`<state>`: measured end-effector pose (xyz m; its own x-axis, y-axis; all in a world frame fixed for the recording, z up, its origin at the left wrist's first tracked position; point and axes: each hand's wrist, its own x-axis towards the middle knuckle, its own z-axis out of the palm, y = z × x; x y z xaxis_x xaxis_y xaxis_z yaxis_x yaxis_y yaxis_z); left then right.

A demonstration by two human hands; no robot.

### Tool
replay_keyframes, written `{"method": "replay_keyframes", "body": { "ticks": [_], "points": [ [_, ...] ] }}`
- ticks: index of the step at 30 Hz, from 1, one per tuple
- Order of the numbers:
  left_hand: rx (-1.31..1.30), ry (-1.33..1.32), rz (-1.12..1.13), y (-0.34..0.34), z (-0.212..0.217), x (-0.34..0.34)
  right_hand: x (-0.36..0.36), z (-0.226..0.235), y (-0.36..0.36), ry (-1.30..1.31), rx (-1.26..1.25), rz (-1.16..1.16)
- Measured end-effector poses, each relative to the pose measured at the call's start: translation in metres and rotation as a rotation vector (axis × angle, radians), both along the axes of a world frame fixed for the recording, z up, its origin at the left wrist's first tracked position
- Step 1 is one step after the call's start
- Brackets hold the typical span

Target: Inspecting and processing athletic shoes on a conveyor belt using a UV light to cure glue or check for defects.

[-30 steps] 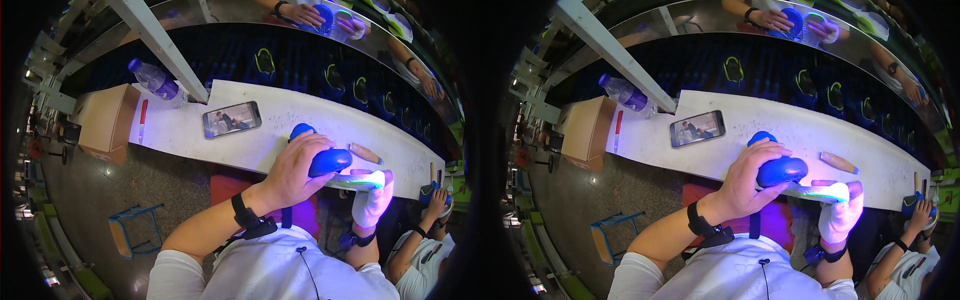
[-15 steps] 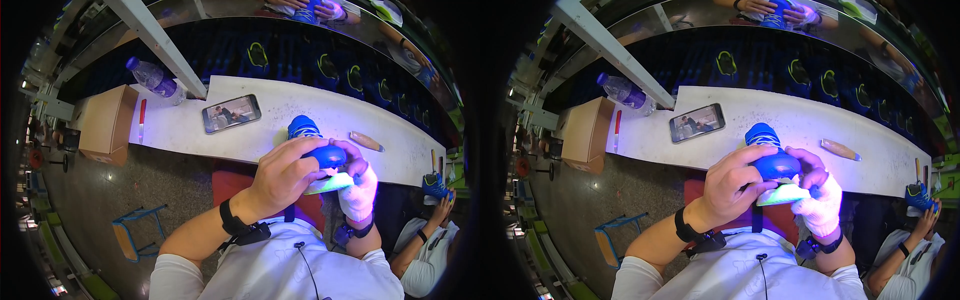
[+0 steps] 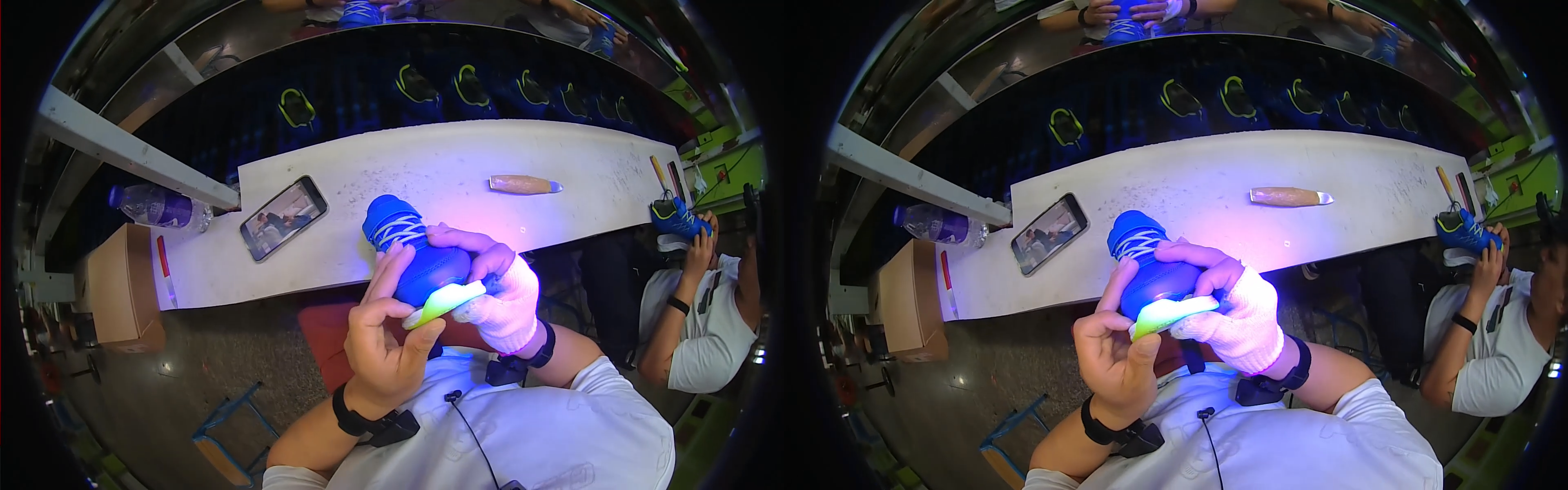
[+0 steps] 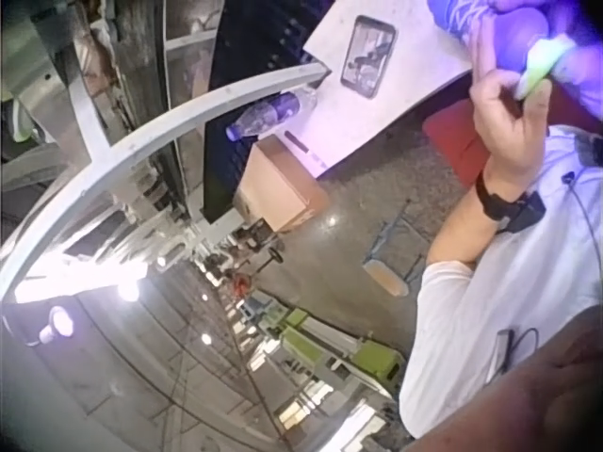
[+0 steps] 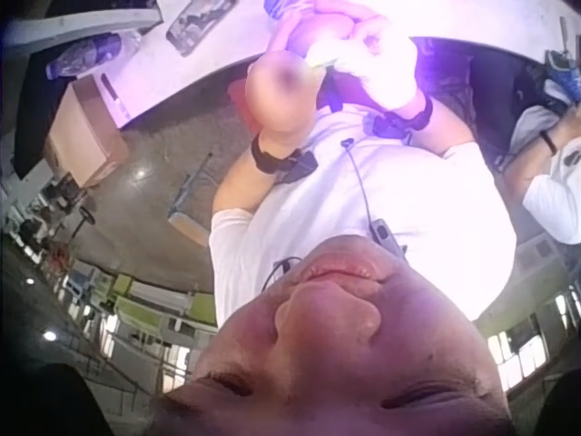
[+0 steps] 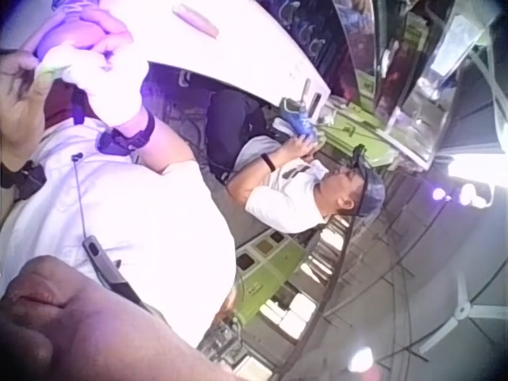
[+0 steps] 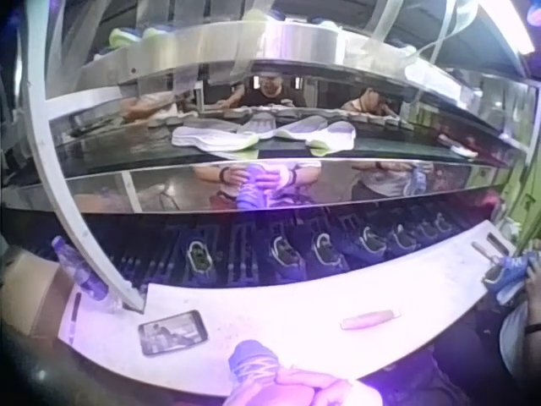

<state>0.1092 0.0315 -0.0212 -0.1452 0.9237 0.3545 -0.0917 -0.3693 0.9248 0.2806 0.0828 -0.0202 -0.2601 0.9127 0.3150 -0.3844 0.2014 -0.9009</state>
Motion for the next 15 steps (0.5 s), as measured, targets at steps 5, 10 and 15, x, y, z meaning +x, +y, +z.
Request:
{"method": "replay_keyframes", "body": {
  "ticks": [5, 10, 15],
  "points": [
    [-0.001, -0.019, -0.019, -0.0041, -0.0018, 0.0007, 0.0035, -0.0053, -0.001, -0.073, 0.092, -0.009],
    [0.004, 0.004, -0.022, -0.007, -0.0052, -0.0024, 0.0072, -0.0073, -0.0013, -0.107, 0.118, -0.001],
    [0.084, 0.01, -0.077, -0.005, -0.005, -0.007, 0.0088, -0.0062, -0.0005, -0.177, 0.165, -0.017]
  ]
}}
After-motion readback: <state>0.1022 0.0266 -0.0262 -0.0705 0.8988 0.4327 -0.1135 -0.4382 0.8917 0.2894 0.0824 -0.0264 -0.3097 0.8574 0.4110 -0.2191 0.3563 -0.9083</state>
